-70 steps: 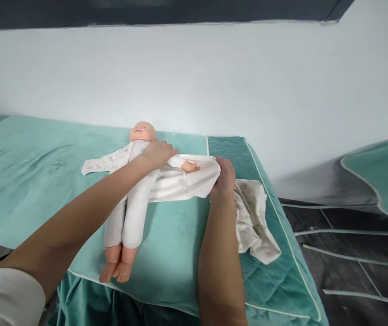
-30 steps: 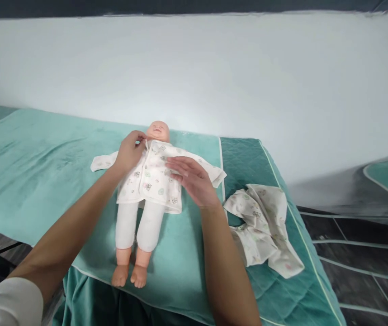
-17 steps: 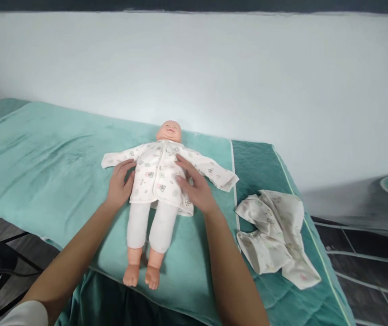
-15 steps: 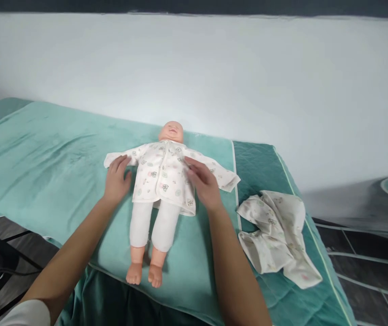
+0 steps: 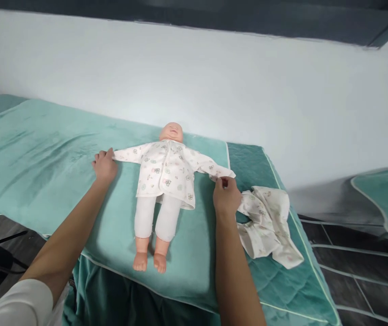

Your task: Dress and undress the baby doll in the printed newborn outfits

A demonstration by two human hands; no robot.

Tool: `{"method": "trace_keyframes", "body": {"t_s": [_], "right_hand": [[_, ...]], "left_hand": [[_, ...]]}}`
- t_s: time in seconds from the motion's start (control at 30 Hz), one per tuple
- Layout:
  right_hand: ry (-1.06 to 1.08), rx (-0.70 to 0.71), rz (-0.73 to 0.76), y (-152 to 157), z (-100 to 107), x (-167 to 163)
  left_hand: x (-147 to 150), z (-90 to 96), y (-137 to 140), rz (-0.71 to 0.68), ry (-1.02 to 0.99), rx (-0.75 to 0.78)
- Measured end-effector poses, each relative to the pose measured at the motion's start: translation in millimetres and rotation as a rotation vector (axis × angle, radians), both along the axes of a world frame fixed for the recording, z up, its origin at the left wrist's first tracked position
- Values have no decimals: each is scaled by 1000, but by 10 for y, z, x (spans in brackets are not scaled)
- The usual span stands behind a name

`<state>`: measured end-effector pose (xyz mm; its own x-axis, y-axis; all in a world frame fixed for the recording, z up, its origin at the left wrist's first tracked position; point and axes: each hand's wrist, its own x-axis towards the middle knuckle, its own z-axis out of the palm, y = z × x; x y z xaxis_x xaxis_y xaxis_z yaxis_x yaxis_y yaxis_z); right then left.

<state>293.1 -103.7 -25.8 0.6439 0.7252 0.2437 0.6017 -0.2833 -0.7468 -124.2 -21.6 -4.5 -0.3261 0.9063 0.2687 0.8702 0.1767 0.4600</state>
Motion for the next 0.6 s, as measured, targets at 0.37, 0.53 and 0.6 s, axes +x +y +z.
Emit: {"method": "trace_keyframes", "body": {"t_s": [0.37,0.53,0.6], "right_hand": [[-19,246,198,40,20,-175],[771,143,293,119,44,-383],[1057,156,354,145,53,-426]], "left_hand": [[82,48,-204,45,-82,153],[454,15,-570,-171,-455,199],[609,34,-638,-245,-763,56]]}}
